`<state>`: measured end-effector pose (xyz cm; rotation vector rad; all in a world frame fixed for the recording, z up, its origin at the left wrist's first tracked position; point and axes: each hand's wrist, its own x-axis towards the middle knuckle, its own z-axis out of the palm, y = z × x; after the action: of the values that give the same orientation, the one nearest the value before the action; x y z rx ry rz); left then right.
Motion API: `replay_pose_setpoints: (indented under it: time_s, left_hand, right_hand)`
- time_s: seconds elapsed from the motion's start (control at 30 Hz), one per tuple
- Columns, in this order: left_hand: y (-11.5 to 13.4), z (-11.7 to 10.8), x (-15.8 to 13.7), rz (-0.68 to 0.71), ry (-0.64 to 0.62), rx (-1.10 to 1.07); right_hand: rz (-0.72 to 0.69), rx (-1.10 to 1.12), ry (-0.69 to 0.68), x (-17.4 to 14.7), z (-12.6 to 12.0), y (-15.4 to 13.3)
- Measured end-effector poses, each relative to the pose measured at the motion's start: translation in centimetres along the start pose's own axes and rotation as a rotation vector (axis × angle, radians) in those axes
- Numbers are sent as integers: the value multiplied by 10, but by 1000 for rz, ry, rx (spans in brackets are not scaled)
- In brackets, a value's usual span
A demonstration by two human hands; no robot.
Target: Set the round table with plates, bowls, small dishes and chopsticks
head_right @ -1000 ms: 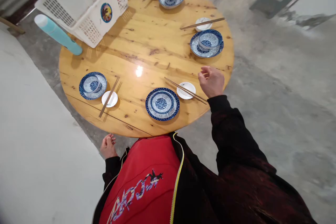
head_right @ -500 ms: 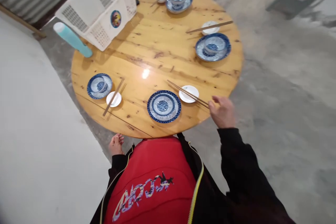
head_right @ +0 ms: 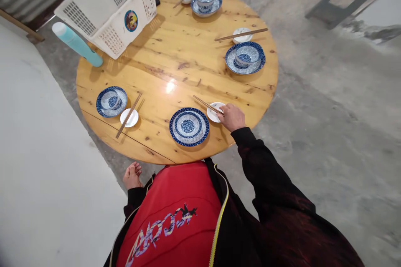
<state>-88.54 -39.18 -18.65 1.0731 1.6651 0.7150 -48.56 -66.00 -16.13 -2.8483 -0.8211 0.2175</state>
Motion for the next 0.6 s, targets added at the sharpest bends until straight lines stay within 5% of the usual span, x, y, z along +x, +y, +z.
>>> replay_pose_setpoints:
  time_s: [0.6]
  left_hand:
    - [2, 0, -9, -11, 24, -14]
  right_hand:
    - [-13, 124, 72, 1, 17, 15]
